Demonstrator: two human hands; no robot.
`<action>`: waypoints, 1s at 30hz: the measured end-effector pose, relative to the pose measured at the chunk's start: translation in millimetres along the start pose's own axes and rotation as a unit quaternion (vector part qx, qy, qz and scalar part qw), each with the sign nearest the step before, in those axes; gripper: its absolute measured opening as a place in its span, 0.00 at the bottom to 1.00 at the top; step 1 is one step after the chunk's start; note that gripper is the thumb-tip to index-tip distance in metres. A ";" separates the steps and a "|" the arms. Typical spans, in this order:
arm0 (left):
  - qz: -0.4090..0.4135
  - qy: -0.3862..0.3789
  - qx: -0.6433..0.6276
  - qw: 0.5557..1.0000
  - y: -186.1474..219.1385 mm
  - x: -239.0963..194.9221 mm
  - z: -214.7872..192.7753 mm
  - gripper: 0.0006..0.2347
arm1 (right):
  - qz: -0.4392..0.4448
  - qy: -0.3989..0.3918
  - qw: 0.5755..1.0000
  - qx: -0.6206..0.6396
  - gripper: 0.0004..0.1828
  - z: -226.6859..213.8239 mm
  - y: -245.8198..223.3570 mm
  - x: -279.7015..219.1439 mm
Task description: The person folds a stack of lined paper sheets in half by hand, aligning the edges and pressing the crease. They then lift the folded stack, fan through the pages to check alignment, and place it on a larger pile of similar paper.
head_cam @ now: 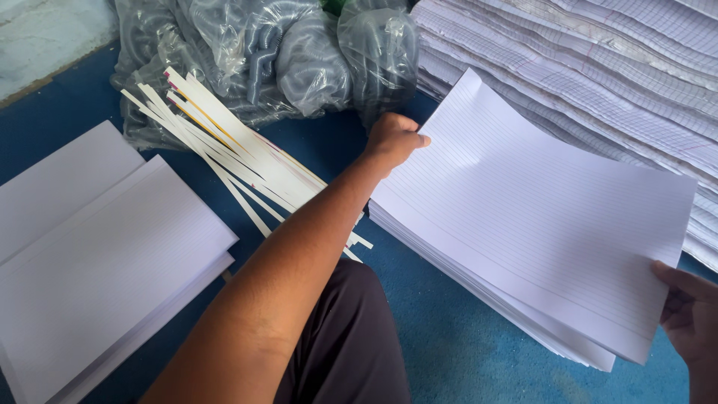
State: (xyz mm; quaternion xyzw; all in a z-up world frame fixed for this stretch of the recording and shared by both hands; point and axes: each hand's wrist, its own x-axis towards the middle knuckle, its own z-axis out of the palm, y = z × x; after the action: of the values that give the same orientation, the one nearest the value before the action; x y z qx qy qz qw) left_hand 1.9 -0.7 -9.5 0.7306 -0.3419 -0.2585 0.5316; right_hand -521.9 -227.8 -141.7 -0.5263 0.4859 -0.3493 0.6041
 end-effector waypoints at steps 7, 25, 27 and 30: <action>-0.021 0.004 0.023 0.999 -15.6 10.7 3.9 0.20 | 0.015 0.022 1.000 -0.010 0.25 -0.7 12.4 3.2; -0.031 -0.017 0.076 0.997 -24.3 13.6 5.3 0.21 | 0.030 0.013 0.999 -0.020 0.28 4.6 10.8 -8.5; -0.032 -0.017 0.081 0.996 -25.2 13.5 5.8 0.21 | 0.034 0.004 0.999 -0.014 0.27 2.9 11.3 -8.9; -0.027 -0.010 0.095 0.995 -27.2 15.5 7.7 0.21 | 0.032 0.004 0.999 -0.009 0.27 -0.6 14.6 -7.0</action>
State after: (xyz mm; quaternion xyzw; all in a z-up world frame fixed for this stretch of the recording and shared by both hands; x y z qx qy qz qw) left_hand 12.1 -11.8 -38.0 0.7839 -0.3506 -0.2465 0.4493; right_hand -525.7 -218.5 -154.4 -0.5143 0.5079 -0.3275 0.6085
